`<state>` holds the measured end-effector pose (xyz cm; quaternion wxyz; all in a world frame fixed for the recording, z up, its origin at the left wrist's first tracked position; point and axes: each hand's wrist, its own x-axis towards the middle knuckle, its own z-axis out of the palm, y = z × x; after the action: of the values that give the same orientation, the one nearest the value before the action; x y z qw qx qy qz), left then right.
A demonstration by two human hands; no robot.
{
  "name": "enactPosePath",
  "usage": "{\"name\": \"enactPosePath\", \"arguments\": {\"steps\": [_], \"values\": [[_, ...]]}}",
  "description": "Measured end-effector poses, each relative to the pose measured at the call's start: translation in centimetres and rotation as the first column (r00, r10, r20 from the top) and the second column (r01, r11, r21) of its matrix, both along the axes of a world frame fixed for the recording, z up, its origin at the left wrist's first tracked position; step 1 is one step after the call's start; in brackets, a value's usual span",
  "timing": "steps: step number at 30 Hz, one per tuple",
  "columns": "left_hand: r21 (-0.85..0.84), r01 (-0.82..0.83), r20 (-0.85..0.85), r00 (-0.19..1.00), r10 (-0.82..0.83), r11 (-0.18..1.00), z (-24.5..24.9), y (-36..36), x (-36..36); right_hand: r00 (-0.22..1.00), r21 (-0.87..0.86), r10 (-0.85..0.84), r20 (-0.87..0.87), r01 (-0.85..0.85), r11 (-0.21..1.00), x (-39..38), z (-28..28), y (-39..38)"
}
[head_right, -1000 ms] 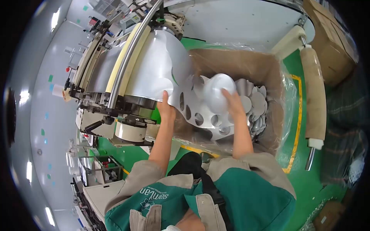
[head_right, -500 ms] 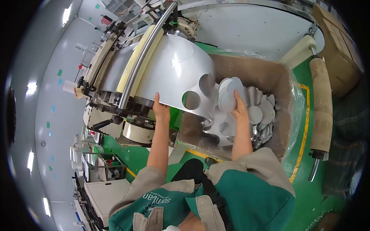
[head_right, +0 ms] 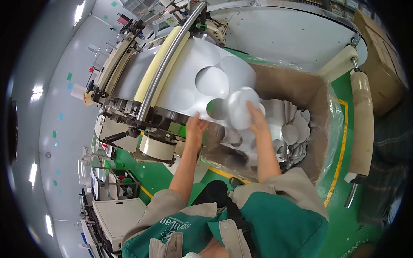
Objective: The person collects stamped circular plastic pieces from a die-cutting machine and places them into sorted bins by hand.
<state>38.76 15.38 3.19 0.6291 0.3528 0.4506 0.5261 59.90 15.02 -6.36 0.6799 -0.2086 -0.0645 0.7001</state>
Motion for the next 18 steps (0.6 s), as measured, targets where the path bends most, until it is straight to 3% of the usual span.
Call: {"name": "enactPosePath", "arguments": {"steps": [2,4,7,8,9,11,12,14,16,17,18], "values": [[0.043,-0.142,0.24,0.962,0.127,0.989,0.6,2.5,-1.6,0.959,-0.11,-0.165,-0.232,0.143,0.984,1.6,-3.4,-1.6],[0.021,-0.203,0.215,0.957,0.194,0.979,1.4,4.4,-2.7,0.941,-0.085,-0.282,-0.189,0.27,0.959,2.3,-2.2,-2.1],[0.064,-0.246,0.158,0.959,0.233,0.967,1.2,5.3,-2.8,0.995,-0.041,-0.065,0.076,0.068,0.997,0.9,1.6,1.1],[0.093,-0.249,0.138,0.962,0.235,0.964,1.1,5.6,-2.7,0.981,0.126,-0.035,0.191,0.011,0.992,-0.5,1.3,3.1],[0.07,-0.259,0.162,0.956,0.245,0.963,0.3,6.1,-3.2,0.974,0.075,-0.011,0.225,-0.006,0.997,-2.2,8.0,2.7],[0.082,-0.243,0.146,0.962,0.229,0.967,0.7,5.5,-2.9,0.828,0.014,0.117,0.549,-0.149,0.989,-5.3,8.3,6.8],[0.067,-0.22,0.137,0.968,0.209,0.973,0.8,5.4,-3.1,0.829,0.113,0.22,0.515,-0.32,0.941,-6.7,8.4,8.3],[0.142,-0.194,0.087,0.979,0.183,0.971,0.6,5.2,-3.1,0.782,0.054,0.365,0.505,-0.451,0.891,-8.4,8.3,9.1],[0.101,-0.082,0.02,0.997,0.081,0.992,0.4,4.4,-4.0,0.811,0.085,0.418,0.41,-0.49,0.867,-8.2,7.4,7.9],[0.048,-0.045,0.018,0.999,0.044,0.998,0.3,4.0,-4.0,0.845,0.024,0.376,0.38,-0.415,0.91,-8.3,5.0,7.8],[-0.011,-0.006,0.016,1.0,0.007,1.0,0.2,3.6,-4.0,0.888,0.019,0.391,0.243,-0.407,0.913,-7.1,3.9,6.4]]}}
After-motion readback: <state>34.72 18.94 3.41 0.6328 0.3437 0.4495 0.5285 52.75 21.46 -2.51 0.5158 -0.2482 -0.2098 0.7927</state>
